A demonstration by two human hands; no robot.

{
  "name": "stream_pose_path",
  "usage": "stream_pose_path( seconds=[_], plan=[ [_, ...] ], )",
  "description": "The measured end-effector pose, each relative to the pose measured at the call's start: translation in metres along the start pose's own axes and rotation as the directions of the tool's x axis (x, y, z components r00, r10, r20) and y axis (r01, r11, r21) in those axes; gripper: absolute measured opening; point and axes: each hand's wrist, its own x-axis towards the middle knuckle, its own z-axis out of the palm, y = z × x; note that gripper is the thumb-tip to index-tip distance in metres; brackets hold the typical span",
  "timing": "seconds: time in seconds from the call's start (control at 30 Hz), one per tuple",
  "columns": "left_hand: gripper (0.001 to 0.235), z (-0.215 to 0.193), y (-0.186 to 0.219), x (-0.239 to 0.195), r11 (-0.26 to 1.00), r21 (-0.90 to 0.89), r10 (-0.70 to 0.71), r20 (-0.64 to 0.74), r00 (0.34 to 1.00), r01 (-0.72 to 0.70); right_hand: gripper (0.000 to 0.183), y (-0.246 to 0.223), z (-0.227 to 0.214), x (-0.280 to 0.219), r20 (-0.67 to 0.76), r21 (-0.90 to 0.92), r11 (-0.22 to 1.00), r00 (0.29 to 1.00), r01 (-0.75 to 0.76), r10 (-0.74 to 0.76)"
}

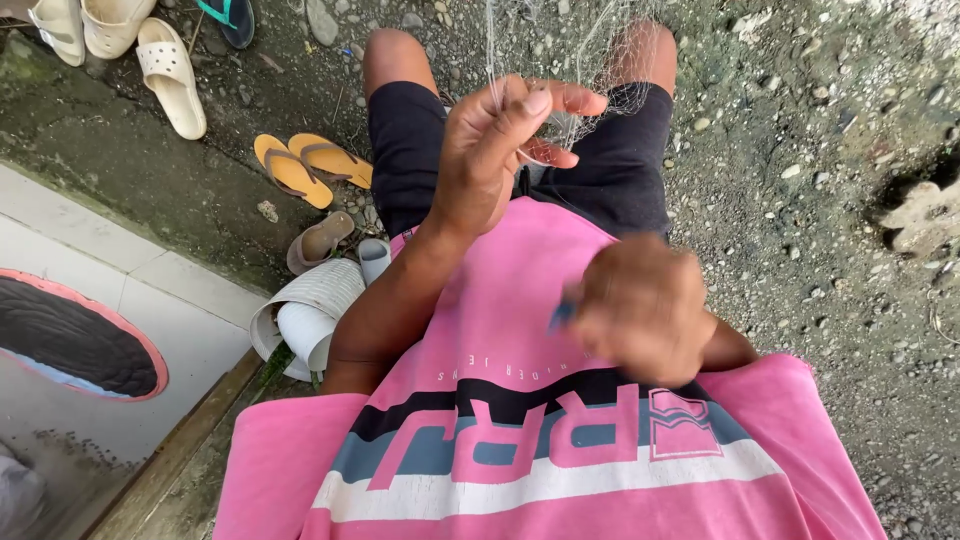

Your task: The person is repairing a fishing net by using a blue netting shuttle to thread line through the mesh and tie knots.

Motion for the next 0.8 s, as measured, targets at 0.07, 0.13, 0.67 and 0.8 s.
stream_pose_path(
  seconds=[0.07,0.13,0.67,0.8],
  plan=[
    [0.022,0.003,0.004,0.0,1.0,0.029,0.006,-0.021,1.0,-0.006,0.024,0.003,0.0,0.028,-0.141,-0.042,0.771,0.768,-0.635,0.625],
    [0.021,0.007,0.006,-0.002,0.999,0.035,-0.011,-0.032,0.999,0.012,0.017,0.007,0.007,0.015,-0.142,0.122,0.67,0.656,-0.732,0.742],
    [0.021,0.015,0.001,0.002,0.981,0.121,0.16,-0.027,0.987,-0.155,0.032,0.035,0.011,0.0,0.096,0.464,0.274,0.355,-0.843,0.93],
    [0.022,0.015,0.002,0.002,0.973,0.148,0.18,0.002,0.984,-0.178,0.03,0.036,0.011,0.0,0.106,0.518,0.222,0.319,-0.826,0.942]
  ],
)
